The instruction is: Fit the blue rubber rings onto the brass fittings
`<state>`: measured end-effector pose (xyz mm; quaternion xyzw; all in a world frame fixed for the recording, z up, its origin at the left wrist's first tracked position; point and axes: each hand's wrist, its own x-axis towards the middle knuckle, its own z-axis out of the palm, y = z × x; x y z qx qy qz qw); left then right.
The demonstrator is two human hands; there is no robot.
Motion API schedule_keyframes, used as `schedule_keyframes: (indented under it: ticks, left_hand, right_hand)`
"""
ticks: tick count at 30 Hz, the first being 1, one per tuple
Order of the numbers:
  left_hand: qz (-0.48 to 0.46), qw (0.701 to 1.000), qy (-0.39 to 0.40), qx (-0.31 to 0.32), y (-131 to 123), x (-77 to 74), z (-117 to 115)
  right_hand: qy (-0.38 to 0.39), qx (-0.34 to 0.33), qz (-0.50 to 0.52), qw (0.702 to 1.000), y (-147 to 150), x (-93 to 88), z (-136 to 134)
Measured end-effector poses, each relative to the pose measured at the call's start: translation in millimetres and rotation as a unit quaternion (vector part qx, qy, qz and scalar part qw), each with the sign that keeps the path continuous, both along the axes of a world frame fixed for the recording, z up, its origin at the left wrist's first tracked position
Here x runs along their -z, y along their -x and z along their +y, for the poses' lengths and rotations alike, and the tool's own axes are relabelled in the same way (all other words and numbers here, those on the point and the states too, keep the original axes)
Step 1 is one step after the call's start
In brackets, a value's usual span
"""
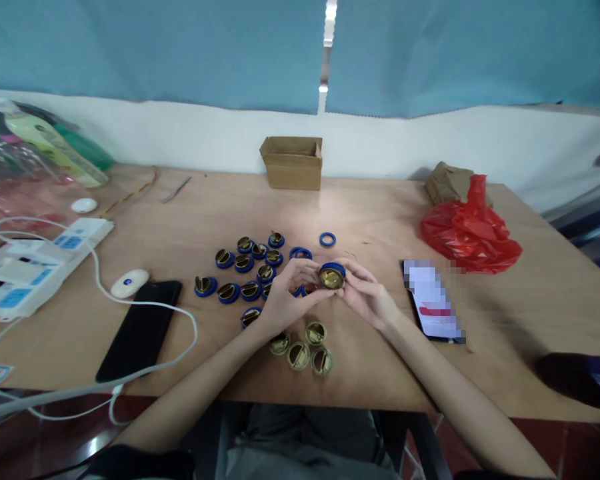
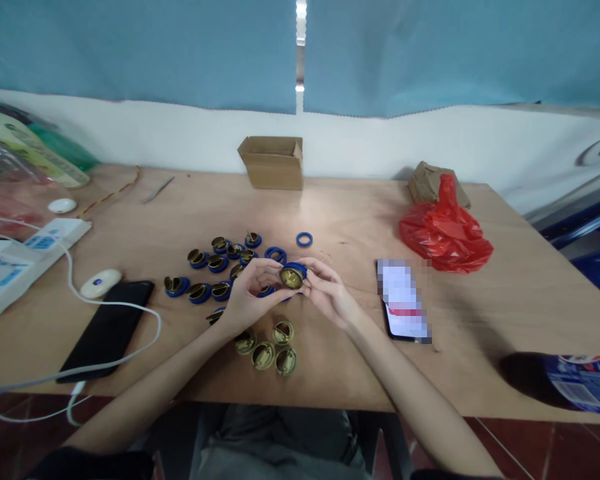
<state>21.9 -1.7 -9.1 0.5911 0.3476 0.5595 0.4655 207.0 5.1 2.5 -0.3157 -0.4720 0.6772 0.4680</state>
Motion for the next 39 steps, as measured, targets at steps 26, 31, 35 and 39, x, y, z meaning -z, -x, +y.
schedule_keyframes:
  ticks: [26, 31, 35, 39]
  left_hand:
    - [0.020, 0.999, -0.003, 0.038, 2, -3.4, -1]
    - [0.065, 0.997, -0.018, 0.021, 2, -0.7, -2]
    - [0.105, 0.992, -0.066, 0.017, 5, 3.7, 0]
    - [0.123, 0.987, -0.096, 0.022, 7, 6.8, 2]
  right_hand:
    - [-0.008, 0.017, -0.179, 0.984, 4, -8.2, 2]
    - [-0.206, 0.239, -0.304, 0.899, 3, -17.2, -8]
    - [-0.358, 0.215, -0.349, 0.839, 4, -20.4, -20]
    - [-0.434, 0.169, -0.380, 0.799, 4, -11.7, -21]
